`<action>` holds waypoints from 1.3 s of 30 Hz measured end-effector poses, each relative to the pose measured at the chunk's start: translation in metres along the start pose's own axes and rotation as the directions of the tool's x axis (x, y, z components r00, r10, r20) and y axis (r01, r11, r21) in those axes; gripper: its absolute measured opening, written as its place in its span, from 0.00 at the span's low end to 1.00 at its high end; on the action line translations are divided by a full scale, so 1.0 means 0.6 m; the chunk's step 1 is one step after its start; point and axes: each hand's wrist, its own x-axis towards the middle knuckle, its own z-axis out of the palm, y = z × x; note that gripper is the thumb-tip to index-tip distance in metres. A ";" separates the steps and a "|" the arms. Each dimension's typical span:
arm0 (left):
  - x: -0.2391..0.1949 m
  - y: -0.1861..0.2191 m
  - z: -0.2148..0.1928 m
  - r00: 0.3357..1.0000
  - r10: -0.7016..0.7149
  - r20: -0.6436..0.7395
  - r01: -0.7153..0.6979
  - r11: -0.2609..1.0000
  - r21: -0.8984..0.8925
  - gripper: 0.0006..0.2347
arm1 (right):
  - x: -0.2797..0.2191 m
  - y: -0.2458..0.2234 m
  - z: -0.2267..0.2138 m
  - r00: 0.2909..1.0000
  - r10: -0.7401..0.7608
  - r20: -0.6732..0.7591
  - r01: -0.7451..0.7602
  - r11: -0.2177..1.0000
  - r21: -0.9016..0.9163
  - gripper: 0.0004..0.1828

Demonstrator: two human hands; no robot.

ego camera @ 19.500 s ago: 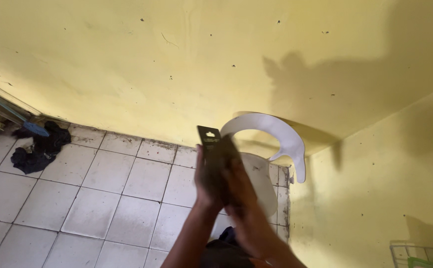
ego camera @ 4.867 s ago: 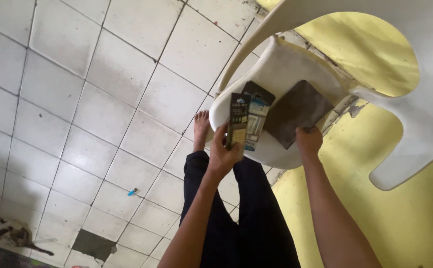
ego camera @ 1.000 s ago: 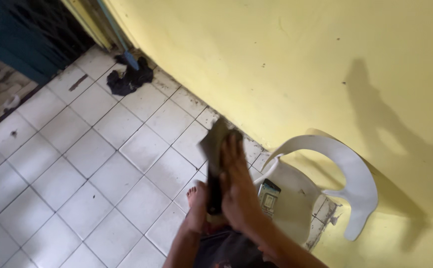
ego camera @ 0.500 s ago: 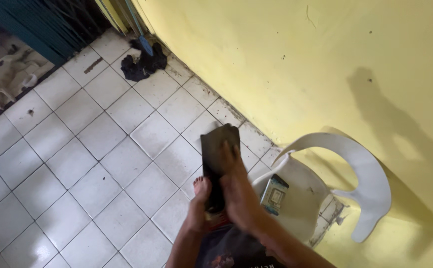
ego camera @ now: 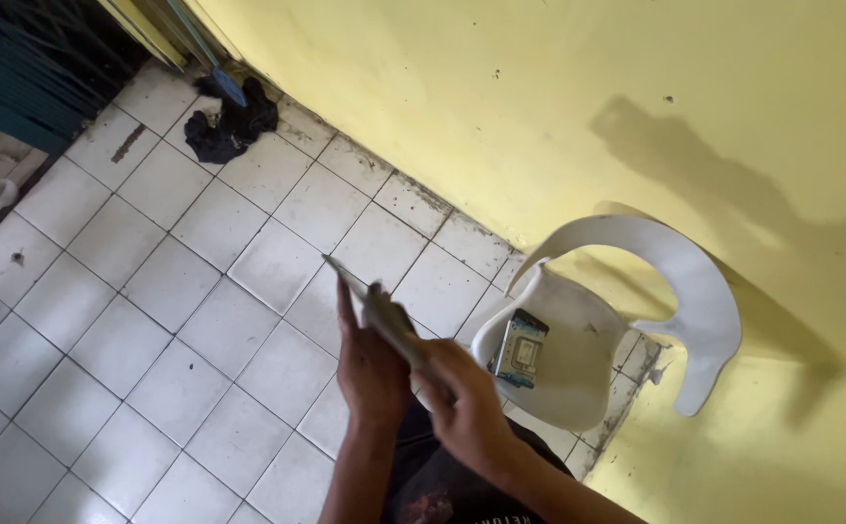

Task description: The person wipes the surface of packaged electronic accessories, such as phone batteries and cases, using a cloth. They pick up each item from a white plastic chair, wipe it, and then hang it on a wall-mounted wire display rack.

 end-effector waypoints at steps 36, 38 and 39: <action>0.065 -0.265 0.004 0.671 -0.728 0.144 0.476 0.571 0.669 0.26 | -0.174 0.437 -0.101 0.595 0.792 -0.136 -0.524 0.511 0.681 0.30; 0.073 -0.230 0.001 0.706 -0.686 0.175 0.409 0.597 0.690 0.26 | -0.109 0.370 -0.094 0.748 0.654 -0.111 -0.404 0.582 0.706 0.27; 0.077 -0.213 0.000 0.726 -0.656 0.208 0.378 0.633 0.675 0.26 | -0.077 0.342 -0.091 0.816 0.571 -0.090 -0.344 0.605 0.718 0.25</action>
